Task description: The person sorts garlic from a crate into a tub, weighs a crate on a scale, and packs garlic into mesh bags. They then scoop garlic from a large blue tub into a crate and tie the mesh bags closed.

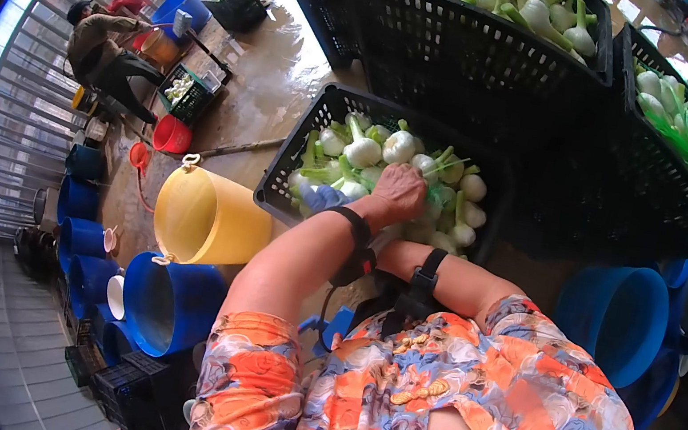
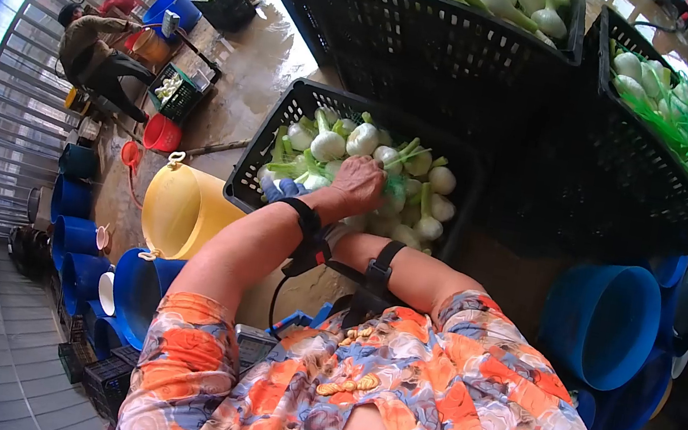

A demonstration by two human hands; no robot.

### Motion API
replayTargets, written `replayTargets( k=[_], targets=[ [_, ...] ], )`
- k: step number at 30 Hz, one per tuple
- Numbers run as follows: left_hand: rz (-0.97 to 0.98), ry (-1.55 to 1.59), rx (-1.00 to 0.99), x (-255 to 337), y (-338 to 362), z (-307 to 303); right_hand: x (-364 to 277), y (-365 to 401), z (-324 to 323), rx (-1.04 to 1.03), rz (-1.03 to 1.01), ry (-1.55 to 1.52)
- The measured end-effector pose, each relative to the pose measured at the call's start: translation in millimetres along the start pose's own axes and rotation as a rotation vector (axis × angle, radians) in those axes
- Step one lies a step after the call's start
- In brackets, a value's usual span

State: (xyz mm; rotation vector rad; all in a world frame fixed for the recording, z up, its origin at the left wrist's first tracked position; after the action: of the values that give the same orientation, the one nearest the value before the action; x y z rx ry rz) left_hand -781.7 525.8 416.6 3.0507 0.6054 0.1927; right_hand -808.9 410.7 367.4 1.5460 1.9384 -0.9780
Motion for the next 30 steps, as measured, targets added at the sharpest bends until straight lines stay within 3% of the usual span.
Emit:
replayTargets(
  k=[3,6,8,9,11,13,15,17,19,21,23,25,27,28,29,30],
  targets=[
    [0.041,0.015,-0.012,1,2,5,7,-4,2,0.009,0.012,0.156],
    [0.046,0.068,0.029,-2,2,5,31,14,-14,-0.041,0.268,0.572],
    [0.063,0.122,0.080,-4,1,2,-88,45,-35,-0.043,-0.691,-0.017],
    [0.076,0.123,0.043,-4,0,6,-99,49,-54,-0.062,-0.690,-0.014],
    [0.081,0.140,0.019,-7,-2,9,-86,53,-52,-0.488,-0.407,0.173],
    [0.095,0.125,-0.052,-5,-2,15,-86,54,-90,-0.741,-0.278,0.243],
    [0.138,0.298,-0.071,-3,-2,9,-70,21,-144,-0.381,-0.171,0.186],
    [0.194,0.462,-0.099,4,1,7,-52,-12,-180,-0.003,-0.186,0.361],
    [0.185,0.313,0.159,4,8,-11,-36,-38,-168,-0.034,-0.134,0.499],
    [0.139,0.199,0.084,3,7,15,-38,-62,-153,-0.059,-0.085,0.628],
    [0.005,0.660,-0.088,-10,9,39,-26,-74,-122,-0.313,0.081,0.673],
    [0.011,0.740,-0.123,-11,9,41,-23,-80,-104,-0.288,-0.036,0.648],
    [0.222,0.679,0.004,-2,4,44,-3,-86,-85,-0.369,-0.050,0.625],
    [0.220,0.681,0.003,-4,0,45,-3,-87,-101,-0.256,-0.123,0.407],
    [0.216,0.422,-0.029,2,1,35,5,-87,-114,-0.181,-0.095,0.183],
    [0.215,0.166,-0.063,8,2,32,23,-83,-121,-0.137,0.076,-0.104]
  ],
)
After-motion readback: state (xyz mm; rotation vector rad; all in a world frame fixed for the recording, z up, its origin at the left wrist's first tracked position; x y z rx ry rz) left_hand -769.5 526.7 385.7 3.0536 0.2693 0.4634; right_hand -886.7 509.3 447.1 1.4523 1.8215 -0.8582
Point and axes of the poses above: each hand's wrist, its own y-axis away from the middle knuckle, its own z-axis out of the palm, x = y × z, the point moved 10 cm from there along -y, towards the middle knuckle, and after that the axes turned 8 degrees about -z, right-handed, at the moved point
